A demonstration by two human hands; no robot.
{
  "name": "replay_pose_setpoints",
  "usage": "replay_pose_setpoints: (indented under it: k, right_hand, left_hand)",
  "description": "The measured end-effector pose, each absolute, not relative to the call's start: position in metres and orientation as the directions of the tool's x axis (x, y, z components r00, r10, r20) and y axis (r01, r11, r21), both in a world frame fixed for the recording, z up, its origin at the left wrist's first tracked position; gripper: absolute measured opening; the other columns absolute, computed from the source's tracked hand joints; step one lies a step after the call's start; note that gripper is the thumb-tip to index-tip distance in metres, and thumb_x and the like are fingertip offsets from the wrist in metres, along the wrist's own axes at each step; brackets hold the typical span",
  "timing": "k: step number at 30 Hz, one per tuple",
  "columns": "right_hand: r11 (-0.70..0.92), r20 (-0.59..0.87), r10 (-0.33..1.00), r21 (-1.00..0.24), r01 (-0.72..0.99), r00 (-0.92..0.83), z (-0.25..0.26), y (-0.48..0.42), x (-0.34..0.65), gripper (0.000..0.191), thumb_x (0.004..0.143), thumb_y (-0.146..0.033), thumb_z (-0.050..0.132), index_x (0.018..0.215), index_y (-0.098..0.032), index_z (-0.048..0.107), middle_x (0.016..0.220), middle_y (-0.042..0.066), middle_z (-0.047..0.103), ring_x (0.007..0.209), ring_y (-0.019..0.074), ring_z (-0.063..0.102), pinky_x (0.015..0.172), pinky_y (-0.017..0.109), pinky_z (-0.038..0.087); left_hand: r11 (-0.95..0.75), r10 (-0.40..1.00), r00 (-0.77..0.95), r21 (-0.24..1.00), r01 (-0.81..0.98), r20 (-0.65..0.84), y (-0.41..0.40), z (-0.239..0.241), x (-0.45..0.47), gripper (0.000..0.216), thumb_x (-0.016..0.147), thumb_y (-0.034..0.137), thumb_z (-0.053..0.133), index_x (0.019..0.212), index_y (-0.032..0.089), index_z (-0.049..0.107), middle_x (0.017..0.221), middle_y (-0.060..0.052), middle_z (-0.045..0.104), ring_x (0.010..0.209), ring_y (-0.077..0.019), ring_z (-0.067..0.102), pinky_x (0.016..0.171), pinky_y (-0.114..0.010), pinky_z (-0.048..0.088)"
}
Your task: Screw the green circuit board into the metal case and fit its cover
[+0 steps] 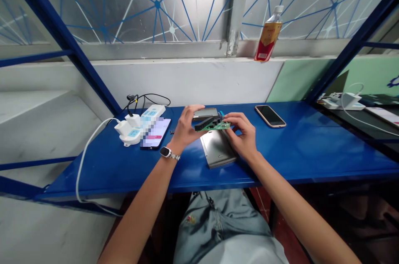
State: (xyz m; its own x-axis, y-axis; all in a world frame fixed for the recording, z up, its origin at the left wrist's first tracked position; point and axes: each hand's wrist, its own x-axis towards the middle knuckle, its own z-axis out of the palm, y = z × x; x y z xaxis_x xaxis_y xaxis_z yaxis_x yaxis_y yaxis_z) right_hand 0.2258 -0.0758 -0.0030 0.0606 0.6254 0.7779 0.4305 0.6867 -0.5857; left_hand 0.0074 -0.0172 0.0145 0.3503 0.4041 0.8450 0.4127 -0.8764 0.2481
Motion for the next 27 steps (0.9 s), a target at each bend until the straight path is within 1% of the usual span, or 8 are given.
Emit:
replay_pose_setpoints:
  k: [3,6,8,11,15,17,21,27]
  right_hand:
    - [0.7,0.758,0.649,-0.625,0.347,0.056,-0.003,-0.077,0.225,0.01,0.095,-0.033,0.066,0.099,-0.027,0.071,0.113,0.009,0.072,0.101,0.0241,0.071,0.066,0.034,0.06]
    - [0.699,0.732,0.678,-0.667,0.257,0.056,-0.003,-0.077,0.224,0.01,0.095,-0.033,0.066,0.1,-0.026,0.071,0.116,0.009,0.072,0.103,0.024,0.071,0.064,0.033,0.06]
    - [0.696,0.721,0.691,-0.684,0.218,0.058,-0.004,-0.077,0.224,0.01,0.095,-0.032,0.066,0.101,-0.026,0.071,0.118,0.009,0.072,0.103,0.024,0.071,0.062,0.032,0.059]
    - [0.688,0.712,0.699,-0.695,0.209,0.067,-0.004,-0.077,0.225,0.011,0.094,-0.033,0.067,0.101,-0.026,0.071,0.121,0.01,0.071,0.106,0.025,0.07,0.061,0.031,0.058]
    - [0.678,0.71,0.698,-0.698,0.229,0.097,-0.004,-0.075,0.226,0.014,0.092,-0.034,0.068,0.103,-0.026,0.07,0.124,0.01,0.07,0.114,0.0268,0.069,0.058,0.029,0.057]
    - [0.678,0.711,0.696,-0.698,0.232,0.103,-0.004,-0.074,0.226,0.016,0.091,-0.033,0.07,0.104,-0.026,0.07,0.125,0.011,0.07,0.115,0.0271,0.068,0.058,0.028,0.057]
    - [0.677,0.71,0.697,-0.697,0.236,0.101,-0.003,-0.073,0.227,0.016,0.09,-0.031,0.069,0.105,-0.026,0.07,0.126,0.01,0.069,0.114,0.0264,0.068,0.055,0.026,0.055]
    - [0.654,0.694,0.712,-0.71,0.261,0.102,-0.003,-0.074,0.228,0.019,0.089,-0.032,0.07,0.107,-0.026,0.069,0.126,0.011,0.068,0.113,0.0267,0.068,0.055,0.026,0.055]
  left_hand:
    - [-0.895,0.422,0.427,0.293,0.336,0.8,-0.019,0.018,0.009,0.032,0.09,0.035,0.076,0.116,0.022,0.063,0.118,-0.012,0.073,0.113,-0.0259,0.069,0.096,-0.045,0.056]
    - [-0.914,0.396,0.455,0.293,0.281,0.798,-0.02,0.02,0.011,0.018,0.091,0.029,0.074,0.106,0.022,0.067,0.112,-0.011,0.076,0.108,-0.0241,0.071,0.095,-0.044,0.057]
    - [-0.913,0.396,0.456,0.292,0.284,0.797,-0.019,0.018,0.012,0.017,0.09,0.027,0.075,0.105,0.022,0.068,0.11,-0.011,0.077,0.107,-0.0239,0.072,0.093,-0.044,0.058]
    - [-0.902,0.41,0.446,0.282,0.326,0.795,-0.017,0.014,0.01,0.018,0.089,0.026,0.076,0.106,0.022,0.07,0.106,-0.01,0.078,0.102,-0.0234,0.073,0.09,-0.042,0.058]
    - [-0.901,0.375,0.414,0.221,0.373,0.829,-0.015,0.01,0.009,0.014,0.091,0.021,0.073,0.104,0.022,0.069,0.102,-0.006,0.079,0.096,-0.0211,0.074,0.088,-0.039,0.056]
    - [-0.901,0.358,0.404,0.198,0.385,0.842,-0.014,0.01,0.009,0.013,0.091,0.021,0.072,0.104,0.023,0.069,0.1,-0.005,0.079,0.096,-0.0207,0.074,0.087,-0.038,0.055]
    - [-0.883,0.38,0.395,0.201,0.423,0.837,-0.015,0.011,0.009,0.014,0.091,0.024,0.074,0.103,0.023,0.069,0.101,-0.005,0.08,0.096,-0.0213,0.075,0.087,-0.039,0.054]
    - [-0.893,0.344,0.379,0.174,0.416,0.859,-0.013,0.011,0.009,0.017,0.089,0.02,0.075,0.105,0.023,0.07,0.101,-0.004,0.08,0.096,-0.0204,0.075,0.087,-0.039,0.052]
